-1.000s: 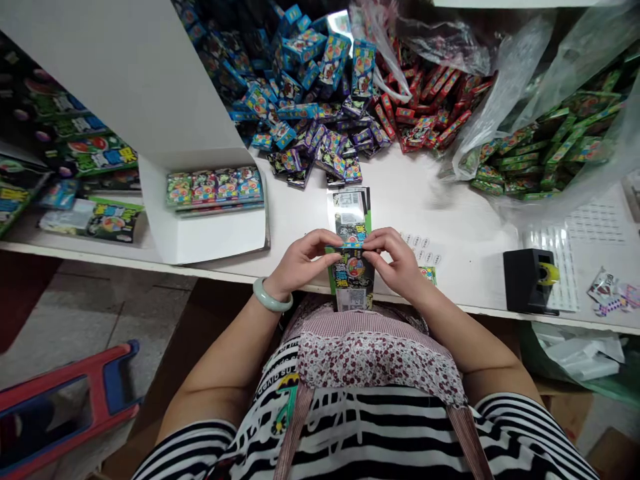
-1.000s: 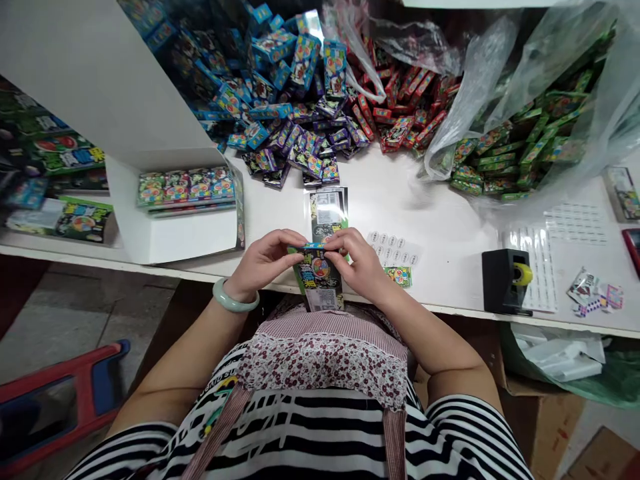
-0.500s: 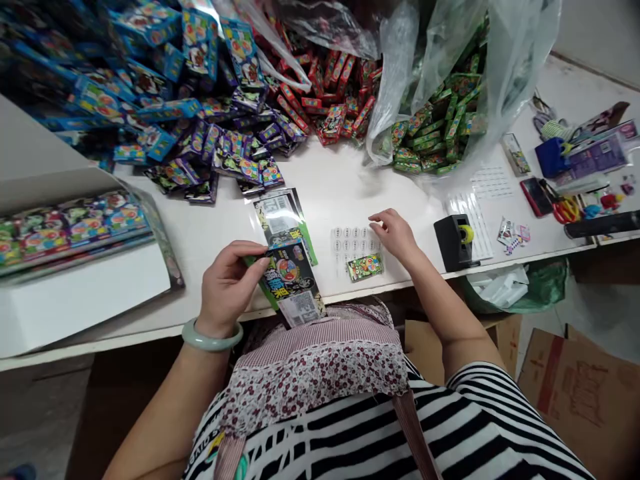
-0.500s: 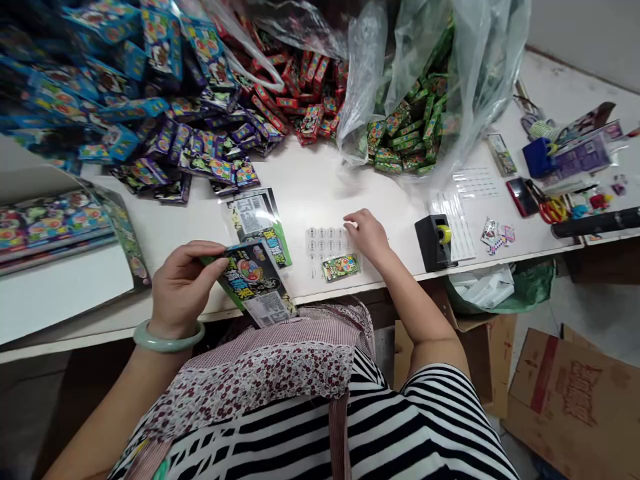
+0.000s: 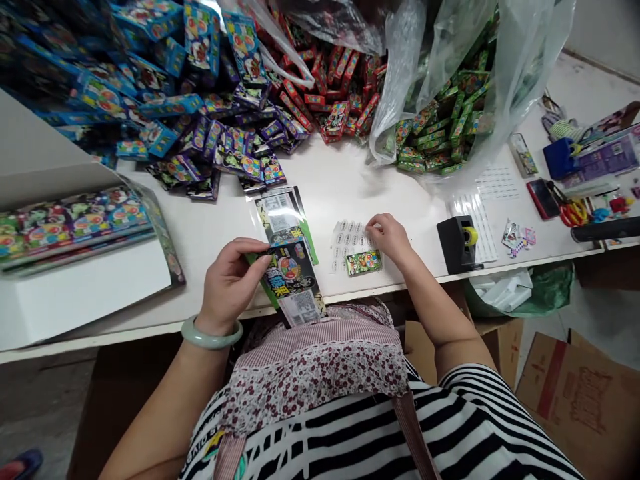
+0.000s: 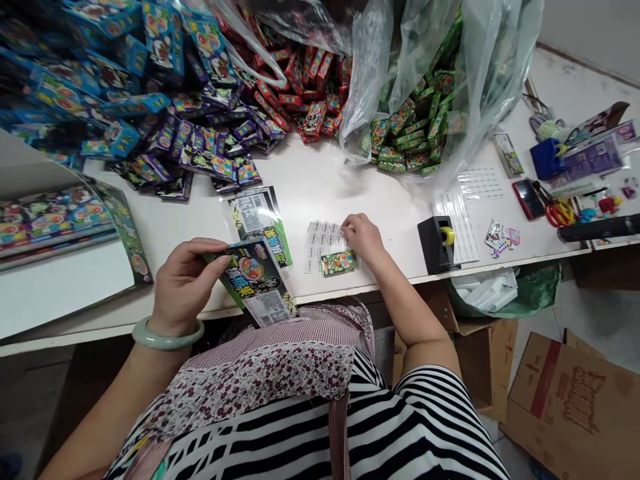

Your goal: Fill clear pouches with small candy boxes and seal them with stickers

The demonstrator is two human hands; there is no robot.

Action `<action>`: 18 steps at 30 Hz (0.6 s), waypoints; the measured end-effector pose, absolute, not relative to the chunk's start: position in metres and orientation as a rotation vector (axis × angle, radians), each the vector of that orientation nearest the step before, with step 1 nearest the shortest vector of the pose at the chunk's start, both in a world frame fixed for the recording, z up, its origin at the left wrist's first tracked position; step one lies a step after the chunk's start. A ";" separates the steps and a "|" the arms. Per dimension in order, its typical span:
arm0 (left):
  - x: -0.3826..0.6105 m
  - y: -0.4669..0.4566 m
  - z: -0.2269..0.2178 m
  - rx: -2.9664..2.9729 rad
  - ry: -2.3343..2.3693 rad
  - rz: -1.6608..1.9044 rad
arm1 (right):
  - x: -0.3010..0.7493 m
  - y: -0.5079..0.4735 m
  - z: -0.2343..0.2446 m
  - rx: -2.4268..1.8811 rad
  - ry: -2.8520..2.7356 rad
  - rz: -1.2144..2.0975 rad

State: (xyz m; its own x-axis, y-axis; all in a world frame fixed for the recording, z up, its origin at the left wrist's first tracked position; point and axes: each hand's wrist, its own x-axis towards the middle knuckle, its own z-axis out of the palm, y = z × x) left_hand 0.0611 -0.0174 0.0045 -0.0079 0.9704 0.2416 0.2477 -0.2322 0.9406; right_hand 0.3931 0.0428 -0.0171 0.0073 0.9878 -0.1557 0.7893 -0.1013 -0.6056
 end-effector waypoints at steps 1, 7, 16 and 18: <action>0.061 -0.017 0.004 1.560 1.285 1.286 | 0.397 0.043 -0.018 -1.913 -1.747 0.888; 0.064 -0.016 0.006 1.598 1.234 1.298 | 0.381 0.041 0.020 -1.537 -1.596 1.250; 0.076 -0.014 0.010 1.580 1.201 1.299 | 0.262 0.055 0.093 -1.066 -2.248 1.310; 0.075 -0.014 0.011 1.562 1.203 1.302 | 0.253 0.061 0.092 -1.166 -2.321 1.311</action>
State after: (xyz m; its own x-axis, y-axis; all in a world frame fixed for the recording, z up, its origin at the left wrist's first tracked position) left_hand 0.0750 -0.0143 0.0112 0.0368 0.9633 0.2658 0.1888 -0.2679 0.9448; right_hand 0.2525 0.0615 0.0925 -0.6560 0.7347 -0.1729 0.5273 0.2822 -0.8015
